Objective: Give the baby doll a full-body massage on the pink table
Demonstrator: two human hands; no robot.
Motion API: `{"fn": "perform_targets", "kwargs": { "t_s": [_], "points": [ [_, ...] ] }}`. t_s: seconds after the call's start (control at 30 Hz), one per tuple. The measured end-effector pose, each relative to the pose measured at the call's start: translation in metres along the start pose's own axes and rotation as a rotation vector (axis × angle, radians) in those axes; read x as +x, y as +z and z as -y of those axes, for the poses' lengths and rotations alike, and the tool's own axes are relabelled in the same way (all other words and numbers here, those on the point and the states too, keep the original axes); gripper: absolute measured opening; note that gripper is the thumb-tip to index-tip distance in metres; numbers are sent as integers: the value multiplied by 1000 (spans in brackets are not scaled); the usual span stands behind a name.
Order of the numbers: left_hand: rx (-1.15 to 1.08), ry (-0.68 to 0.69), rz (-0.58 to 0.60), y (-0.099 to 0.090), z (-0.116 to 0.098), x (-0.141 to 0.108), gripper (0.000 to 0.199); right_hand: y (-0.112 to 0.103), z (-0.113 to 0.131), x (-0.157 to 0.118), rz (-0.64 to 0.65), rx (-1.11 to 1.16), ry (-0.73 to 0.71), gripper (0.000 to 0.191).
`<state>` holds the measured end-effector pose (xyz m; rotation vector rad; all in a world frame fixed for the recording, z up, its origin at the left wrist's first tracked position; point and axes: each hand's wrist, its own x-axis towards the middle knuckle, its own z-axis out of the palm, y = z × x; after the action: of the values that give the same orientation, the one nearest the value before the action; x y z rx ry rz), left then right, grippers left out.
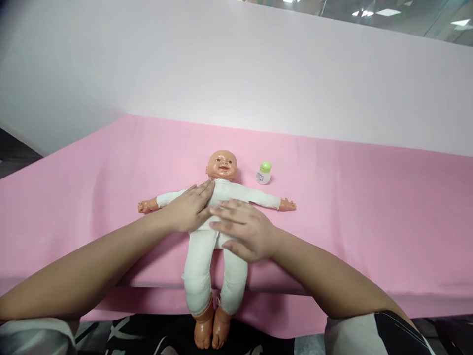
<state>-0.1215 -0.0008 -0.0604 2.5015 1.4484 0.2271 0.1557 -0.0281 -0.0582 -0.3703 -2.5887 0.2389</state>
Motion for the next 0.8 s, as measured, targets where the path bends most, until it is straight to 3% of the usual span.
{"fn": "perform_targets", "kwargs": {
  "t_s": [0.1, 0.2, 0.33, 0.57, 0.7, 0.8],
  "points": [
    [8, -52, -11, -1, 8, 6, 84, 6, 12, 2, 39, 92, -150, 56],
    [19, -63, -9, -1, 14, 11, 78, 16, 10, 4, 126, 127, -139, 72],
    [38, -33, -22, 2, 17, 14, 75, 22, -10, 3, 193, 103, 39, 94],
    [43, -14, -51, 0, 16, 14, 75, 13, -60, 1, 167, 25, 452, 88],
    [29, -67, -78, -4, 13, 14, 73, 8, -63, 2, 131, -47, 556, 85],
    [44, -98, -219, -6, 10, 11, 65, 4, -57, 6, 95, -118, 662, 66]
  ]
}}
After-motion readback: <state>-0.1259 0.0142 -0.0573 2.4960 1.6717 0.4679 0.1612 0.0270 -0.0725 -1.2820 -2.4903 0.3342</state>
